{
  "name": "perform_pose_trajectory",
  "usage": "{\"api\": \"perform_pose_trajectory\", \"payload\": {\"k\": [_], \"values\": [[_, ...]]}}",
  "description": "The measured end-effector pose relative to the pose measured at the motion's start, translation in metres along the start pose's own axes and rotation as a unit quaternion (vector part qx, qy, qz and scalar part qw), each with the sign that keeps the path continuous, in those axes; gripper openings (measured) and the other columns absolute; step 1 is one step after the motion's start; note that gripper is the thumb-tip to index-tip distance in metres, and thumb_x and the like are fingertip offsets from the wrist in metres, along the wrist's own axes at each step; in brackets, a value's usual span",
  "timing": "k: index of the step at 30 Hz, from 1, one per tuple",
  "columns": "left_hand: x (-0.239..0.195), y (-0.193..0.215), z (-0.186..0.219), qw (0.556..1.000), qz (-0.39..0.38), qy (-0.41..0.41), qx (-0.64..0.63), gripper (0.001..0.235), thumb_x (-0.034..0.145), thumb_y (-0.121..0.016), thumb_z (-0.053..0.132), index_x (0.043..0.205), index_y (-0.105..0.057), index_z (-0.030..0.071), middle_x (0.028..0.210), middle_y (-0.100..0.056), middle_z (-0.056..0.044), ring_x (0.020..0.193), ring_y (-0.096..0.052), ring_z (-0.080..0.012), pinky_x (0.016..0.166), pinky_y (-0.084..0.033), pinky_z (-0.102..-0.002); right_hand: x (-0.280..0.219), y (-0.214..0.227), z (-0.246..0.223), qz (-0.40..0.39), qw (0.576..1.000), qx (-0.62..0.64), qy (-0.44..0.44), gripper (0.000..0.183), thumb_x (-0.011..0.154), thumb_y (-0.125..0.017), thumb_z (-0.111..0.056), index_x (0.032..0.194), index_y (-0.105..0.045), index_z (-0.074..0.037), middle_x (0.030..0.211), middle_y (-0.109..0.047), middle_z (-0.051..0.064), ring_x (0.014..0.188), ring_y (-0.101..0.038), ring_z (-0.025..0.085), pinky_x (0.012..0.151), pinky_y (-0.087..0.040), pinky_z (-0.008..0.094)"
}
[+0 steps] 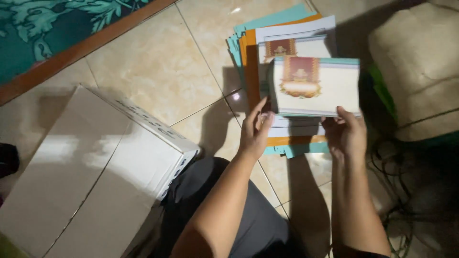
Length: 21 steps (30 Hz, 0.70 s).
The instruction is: Folding document covers and placing them into a storage box.
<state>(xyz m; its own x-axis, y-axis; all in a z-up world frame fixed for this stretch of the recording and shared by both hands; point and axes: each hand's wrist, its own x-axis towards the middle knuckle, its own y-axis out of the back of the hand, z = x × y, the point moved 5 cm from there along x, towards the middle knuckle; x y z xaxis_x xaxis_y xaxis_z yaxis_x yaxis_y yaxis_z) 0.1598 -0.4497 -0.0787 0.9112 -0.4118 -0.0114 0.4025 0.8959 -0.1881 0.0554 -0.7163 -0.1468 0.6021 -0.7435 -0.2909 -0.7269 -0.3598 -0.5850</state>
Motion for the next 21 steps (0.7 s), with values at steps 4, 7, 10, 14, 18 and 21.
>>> {"api": "perform_pose_trajectory", "payload": {"k": [4,7,10,14,18,21], "values": [[0.031,-0.001,0.03,0.912,0.059,-0.252,0.319,0.042,0.091,-0.05,0.0,0.132,-0.053,0.006,0.126,-0.061,-0.012,0.119,-0.057,-0.0326,0.103,-0.042,-0.044,-0.012,-0.084,-0.038,-0.055,0.997,0.012,-0.056,0.004,0.099,-0.056,-0.002,0.096,-0.059,-0.003,0.063,-0.05,-0.001,0.065,-0.057,0.017,0.073,-0.056,0.031],[0.06,-0.007,-0.009,0.788,0.042,-0.241,0.565,0.056,0.077,-0.066,0.007,0.132,-0.06,0.011,0.133,-0.055,-0.015,0.132,-0.046,-0.0386,0.104,-0.041,-0.053,0.02,-0.112,-0.04,-0.096,0.99,0.059,-0.079,0.007,0.099,-0.057,-0.002,0.093,-0.061,0.0,0.068,-0.055,0.005,0.073,-0.058,0.022,0.074,-0.053,0.035],[0.071,-0.007,-0.036,0.779,0.003,-0.176,0.602,0.088,0.078,-0.069,0.011,0.158,-0.035,0.023,0.158,-0.035,-0.015,0.14,-0.036,-0.038,0.108,-0.036,-0.052,0.034,-0.136,-0.039,-0.064,0.998,-0.012,-0.026,0.02,0.093,-0.056,0.002,0.113,-0.051,0.004,0.098,-0.058,0.018,0.083,-0.062,0.026,0.067,-0.058,0.034],[0.075,-0.004,-0.045,0.82,-0.066,-0.075,0.563,0.075,0.086,-0.062,0.005,0.155,-0.04,0.02,0.162,-0.027,-0.021,0.148,-0.024,-0.0405,0.114,-0.027,-0.058,0.077,-0.112,0.005,-0.031,0.986,-0.165,-0.023,0.029,0.093,-0.066,-0.005,0.119,-0.052,-0.005,0.087,-0.06,0.007,0.068,-0.066,0.018,0.061,-0.06,0.03],[0.074,-0.004,-0.048,0.816,-0.12,0.013,0.565,0.073,0.093,-0.066,0.013,0.158,-0.035,0.024,0.164,-0.031,-0.018,0.156,-0.019,-0.0372,0.12,-0.025,-0.058,0.115,-0.071,0.027,-0.003,0.964,-0.266,0.021,0.04,0.091,-0.078,-0.013,0.122,-0.052,-0.01,0.091,-0.054,0.0,0.08,-0.073,0.016,0.073,-0.063,0.037],[0.079,0.0,-0.047,0.845,-0.083,0.011,0.528,0.063,0.093,-0.063,0.015,0.153,-0.047,0.024,0.161,-0.04,-0.015,0.155,-0.026,-0.0367,0.118,-0.029,-0.063,0.119,-0.066,0.034,0.0,0.977,-0.209,0.035,0.042,0.092,-0.077,-0.008,0.123,-0.049,-0.006,0.094,-0.055,0.005,0.085,-0.071,0.021,0.089,-0.066,0.044]]}}
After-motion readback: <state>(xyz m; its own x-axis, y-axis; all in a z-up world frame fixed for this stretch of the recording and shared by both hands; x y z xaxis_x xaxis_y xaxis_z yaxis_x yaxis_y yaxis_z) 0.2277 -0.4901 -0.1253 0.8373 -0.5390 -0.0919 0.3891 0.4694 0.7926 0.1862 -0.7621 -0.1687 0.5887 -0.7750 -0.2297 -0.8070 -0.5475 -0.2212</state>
